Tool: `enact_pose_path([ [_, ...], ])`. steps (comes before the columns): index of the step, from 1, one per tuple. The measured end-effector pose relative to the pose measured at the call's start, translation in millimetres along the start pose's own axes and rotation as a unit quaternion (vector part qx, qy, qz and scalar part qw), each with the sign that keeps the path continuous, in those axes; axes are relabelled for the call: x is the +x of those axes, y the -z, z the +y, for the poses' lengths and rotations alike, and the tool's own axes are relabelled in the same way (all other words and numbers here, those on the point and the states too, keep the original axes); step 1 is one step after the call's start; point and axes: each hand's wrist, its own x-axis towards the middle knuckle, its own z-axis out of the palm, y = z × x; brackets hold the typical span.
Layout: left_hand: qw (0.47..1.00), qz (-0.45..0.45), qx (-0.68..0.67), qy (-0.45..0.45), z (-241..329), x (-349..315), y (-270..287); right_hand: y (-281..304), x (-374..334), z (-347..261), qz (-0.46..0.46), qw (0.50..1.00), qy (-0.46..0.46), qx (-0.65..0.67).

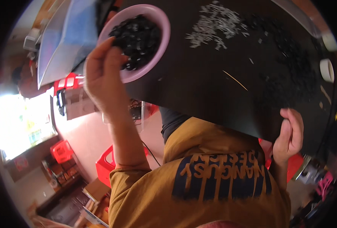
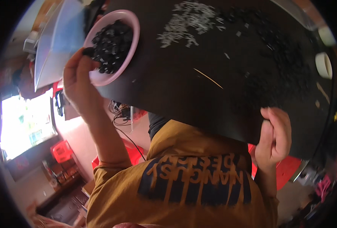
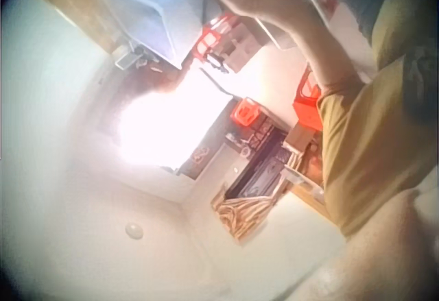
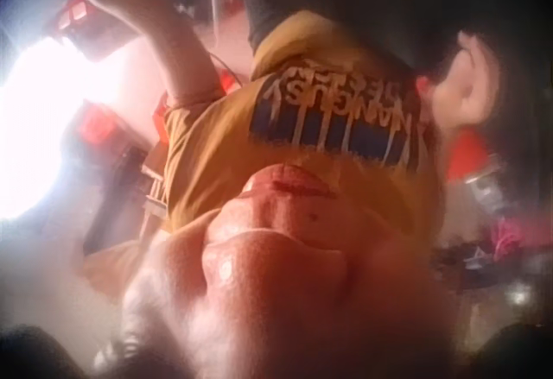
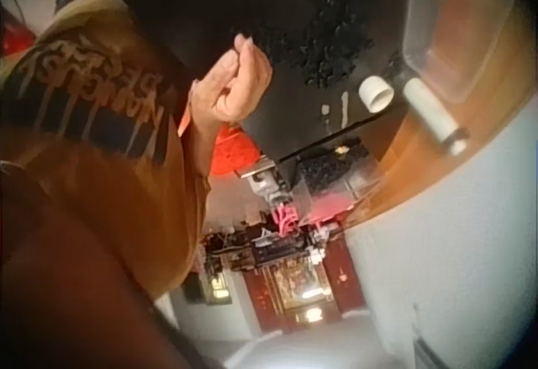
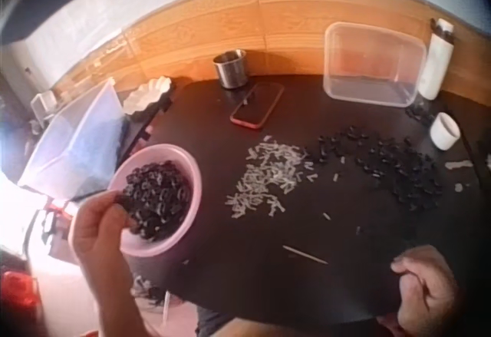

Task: The person assembles small mechanical components by hand at a table. They pick up a black plastic housing, insert a metal spring, and secure it with a small black cap. This process is repeated multiple times with identical parts laid out on the table.

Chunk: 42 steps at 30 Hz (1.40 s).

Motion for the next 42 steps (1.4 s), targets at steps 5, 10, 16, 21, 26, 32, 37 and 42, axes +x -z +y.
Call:
enact_pose_path([
  [5, 0.997, 0.030, 0.028, -0.062, -7.6, -9.0, -2.0, 4.7, 3.1, -3.4, -0.002, 1.000, 0.015, -0.025],
  [10, 0.971, -0.136, 0.091, -0.174, 14.6, -47.0, -55.1, 4.1, 0.0, 10.6, -0.029, 0.999, 0.044, -0.010],
  [16, 0.864, -0.418, 0.118, -0.256, 41.1, -75.9, -115.5, 1.5, -9.8, 18.5, -0.021, 0.998, 0.058, 0.020],
  [21, 0.794, -0.493, 0.112, -0.336, 42.5, -78.0, -167.3, 3.1, -9.6, 20.9, -0.018, 0.997, 0.030, 0.068],
  [26, 0.742, -0.526, 0.160, -0.385, 36.5, -82.7, -204.5, 3.8, -11.7, 22.6, -0.026, 0.996, 0.016, 0.079],
  [32, 0.729, -0.555, 0.169, -0.363, 36.5, -81.6, -217.3, 5.9, -9.5, 23.5, -0.037, 0.995, 0.013, 0.092],
  [37, 0.730, -0.539, 0.174, -0.382, 35.0, -81.2, -220.6, 7.0, -7.4, 23.7, -0.043, 0.995, 0.027, 0.090],
  [42, 0.817, -0.513, 0.096, -0.244, 45.5, -78.4, -182.3, 13.6, -2.4, 21.8, -0.043, 0.992, 0.015, 0.118],
])
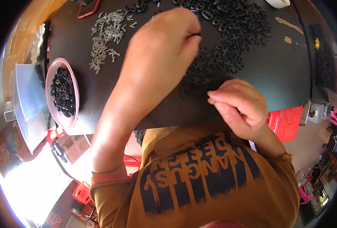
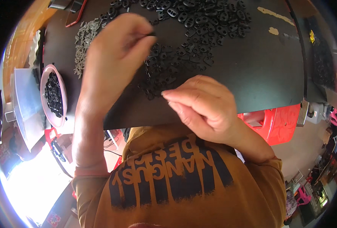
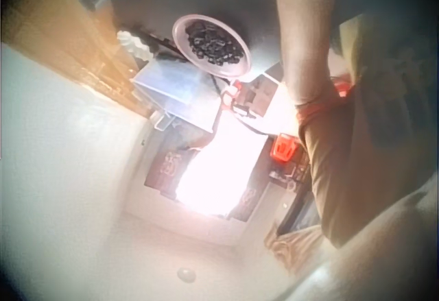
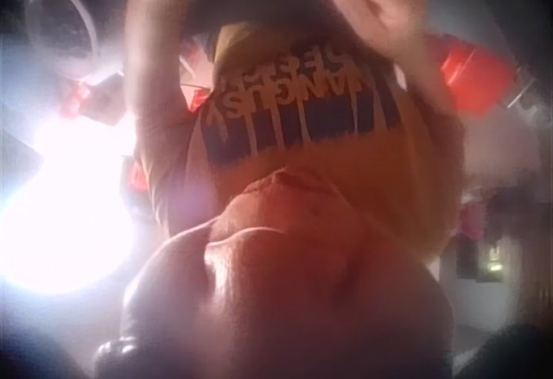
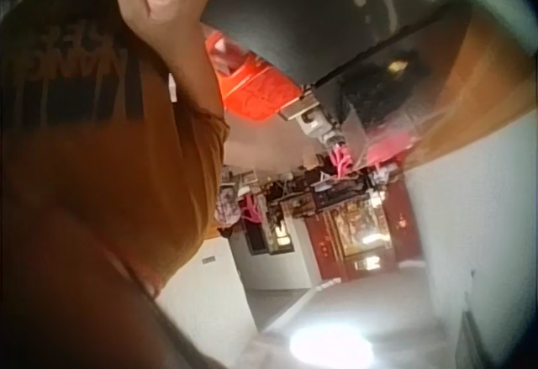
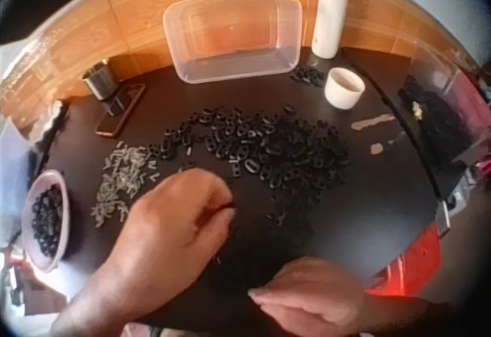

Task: The person assembles small mechanical components by hand at a table. They pick up a black plastic housing, insert a metal spring, and secure it with a small black cap. This process is repeated multiple times with identical parts laid out on the table.

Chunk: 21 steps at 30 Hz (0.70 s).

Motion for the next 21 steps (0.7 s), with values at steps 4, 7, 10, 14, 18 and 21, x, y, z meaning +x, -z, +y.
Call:
enact_pose_path([
  [4, 0.963, 0.170, -0.125, 0.167, 6.4, -61.9, 21.4, 19.4, 22.4, -8.1, -0.034, 0.998, -0.019, -0.053],
  [7, 0.959, 0.173, -0.085, 0.209, -3.5, -110.5, 23.0, 26.3, 49.5, -0.6, -0.084, 0.991, -0.017, -0.103],
  [10, 0.934, 0.240, -0.122, 0.237, -7.5, -137.3, 8.5, 14.9, 79.2, 15.2, -0.103, 0.981, 0.010, -0.164],
  [14, 0.964, 0.240, 0.013, 0.109, -18.7, -139.8, 0.6, -6.4, 119.5, 5.2, -0.177, 0.962, 0.030, -0.205],
  [18, 0.971, 0.229, 0.056, 0.046, -13.4, -130.9, 1.1, -24.4, 133.3, 20.4, -0.270, 0.939, -0.025, -0.212],
  [21, 0.970, 0.236, 0.045, 0.040, -17.0, -132.3, 1.6, -32.6, 133.7, 19.3, -0.273, 0.926, -0.043, -0.259],
])
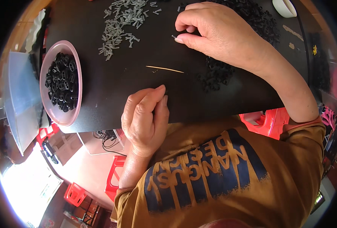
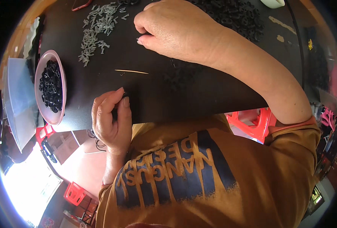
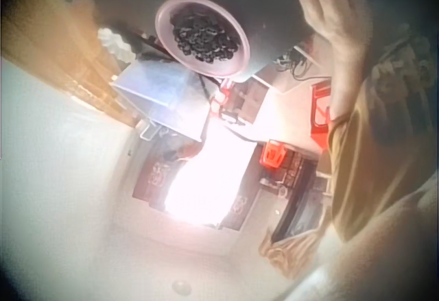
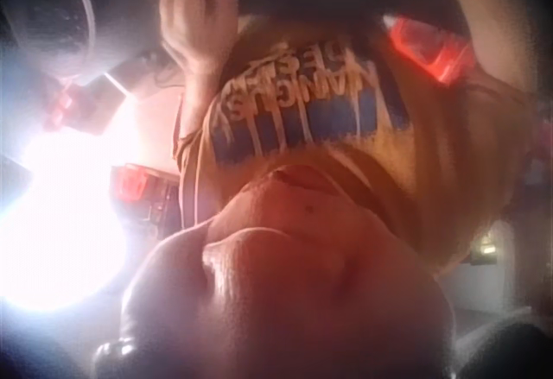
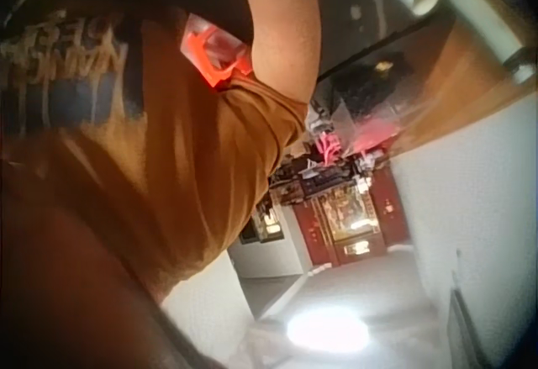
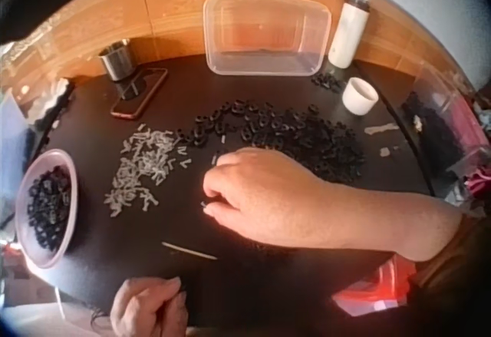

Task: The person assembles small mechanical components by hand at a table. They pick up a black plastic housing, insert a metal spring, and secure it with a small black cap. This process is repeated multiple times with identical parts laid out on the table.

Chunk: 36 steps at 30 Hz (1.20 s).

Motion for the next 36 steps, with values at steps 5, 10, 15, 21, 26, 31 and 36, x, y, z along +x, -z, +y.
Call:
enact_pose_path([
  [5, 1.000, 0.002, -0.004, -0.014, -2.3, -1.0, -0.4, -6.0, 8.5, -2.2, 0.004, 1.000, 0.018, -0.014],
  [10, 1.000, 0.010, -0.019, -0.008, -3.4, -1.9, 1.2, -10.7, 15.0, -1.5, 0.015, 0.998, 0.032, -0.054],
  [15, 0.999, 0.017, -0.033, -0.002, -3.2, -1.6, 2.3, -8.5, 14.5, -2.1, 0.046, 0.994, 0.080, -0.061],
  [21, 0.995, 0.024, -0.079, 0.062, -4.1, -2.7, 5.8, 1.6, 4.1, -18.1, 0.076, 0.985, -0.003, 0.156],
  [26, 0.873, 0.022, -0.403, 0.273, 10.7, 6.1, 13.0, -7.4, -31.7, -34.5, 0.065, 0.899, -0.096, 0.422],
  [31, 0.801, 0.034, -0.517, 0.300, 28.6, 13.8, 9.8, -18.1, -55.4, -51.9, 0.101, 0.852, -0.067, 0.509],
  [36, 0.807, 0.021, -0.499, 0.314, 37.1, 12.5, 9.1, -20.6, -65.2, -54.1, 0.109, 0.826, -0.052, 0.551],
])
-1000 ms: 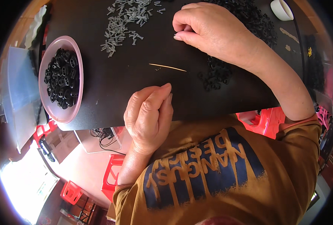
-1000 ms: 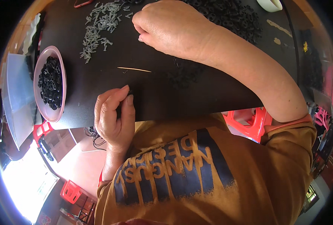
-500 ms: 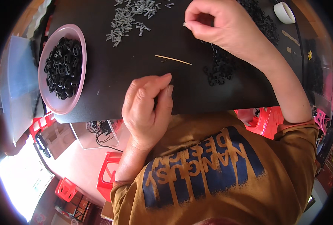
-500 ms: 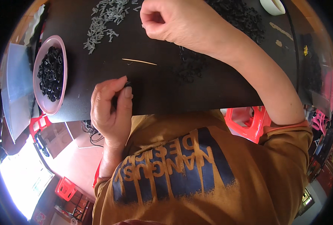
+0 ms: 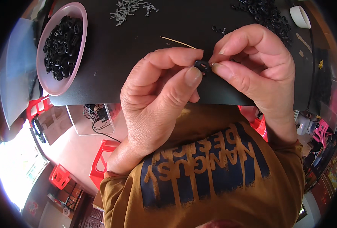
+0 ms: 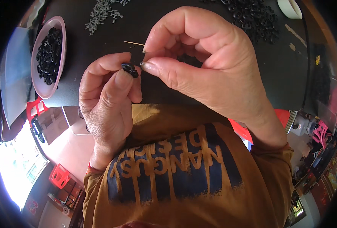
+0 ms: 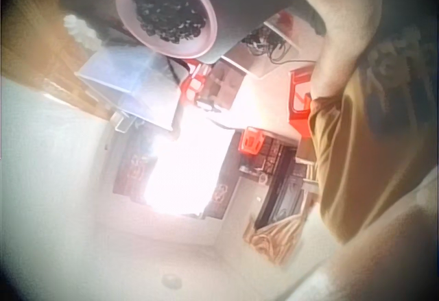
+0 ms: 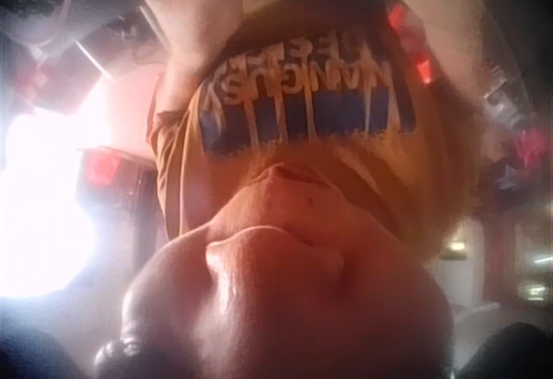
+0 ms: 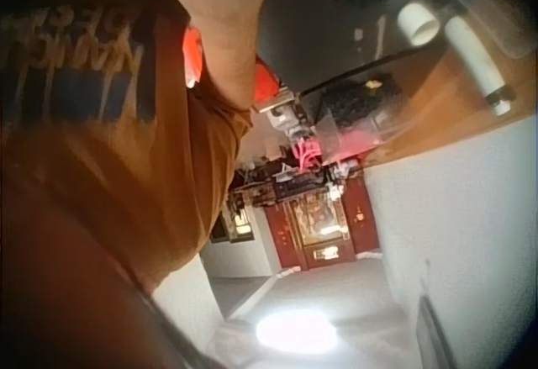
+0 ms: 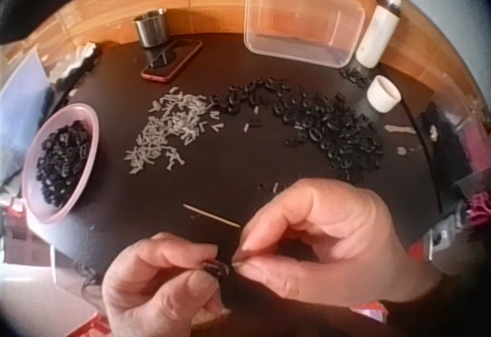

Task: The person assembles small mechanical components by hand at a table. They pick up a black plastic housing, insert a metal spring, and secure it with a small black cap. This process is repeated multiple times with identical parts laid out on the table.

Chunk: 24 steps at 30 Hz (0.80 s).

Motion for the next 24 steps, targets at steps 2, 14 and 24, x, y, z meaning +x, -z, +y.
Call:
enact_pose_path([
  [2, 1.000, -0.005, 0.009, 0.001, -0.8, -1.5, -1.0, -0.9, -1.9, 0.0, 0.000, 1.000, 0.000, 0.005],
  [14, 1.000, -0.001, 0.020, -0.003, -3.7, -5.3, -3.1, 3.1, -5.5, -0.1, -0.035, 0.997, 0.029, -0.059],
  [24, 0.999, -0.026, 0.012, -0.019, -9.0, -4.1, 3.6, 3.0, -4.6, 1.0, -0.043, 0.987, 0.072, -0.136],
])
